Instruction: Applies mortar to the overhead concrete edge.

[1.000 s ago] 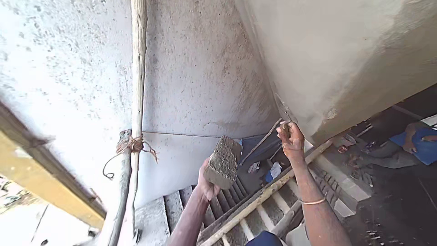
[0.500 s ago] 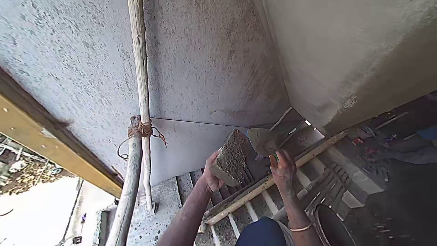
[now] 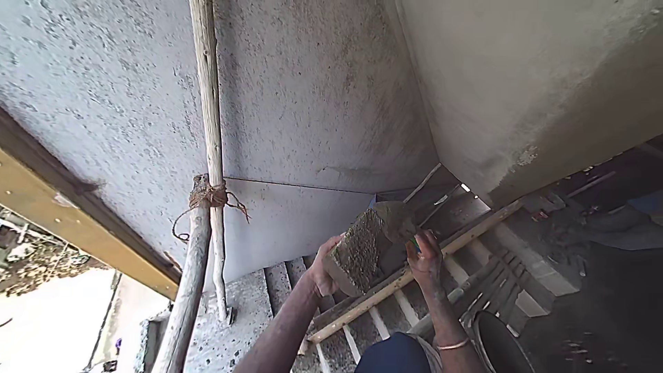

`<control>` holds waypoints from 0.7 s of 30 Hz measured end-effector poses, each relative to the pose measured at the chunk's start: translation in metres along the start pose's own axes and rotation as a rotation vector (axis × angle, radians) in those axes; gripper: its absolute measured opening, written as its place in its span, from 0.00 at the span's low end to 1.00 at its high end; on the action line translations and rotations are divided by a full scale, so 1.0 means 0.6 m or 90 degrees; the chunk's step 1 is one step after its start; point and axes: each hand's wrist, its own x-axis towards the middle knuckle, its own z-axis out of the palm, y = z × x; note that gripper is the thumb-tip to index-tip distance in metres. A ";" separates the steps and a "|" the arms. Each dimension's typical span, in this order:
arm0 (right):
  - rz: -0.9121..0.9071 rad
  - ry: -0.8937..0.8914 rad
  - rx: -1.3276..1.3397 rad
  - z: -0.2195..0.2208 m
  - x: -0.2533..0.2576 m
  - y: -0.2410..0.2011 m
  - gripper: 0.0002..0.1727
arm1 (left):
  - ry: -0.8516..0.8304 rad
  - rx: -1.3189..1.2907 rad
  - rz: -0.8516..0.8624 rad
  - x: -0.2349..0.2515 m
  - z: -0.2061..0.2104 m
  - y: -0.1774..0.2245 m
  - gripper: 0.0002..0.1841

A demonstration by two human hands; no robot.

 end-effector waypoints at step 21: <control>-0.058 -0.074 0.152 -0.016 -0.029 0.061 0.15 | 0.115 0.006 -0.026 0.013 -0.010 -0.003 0.31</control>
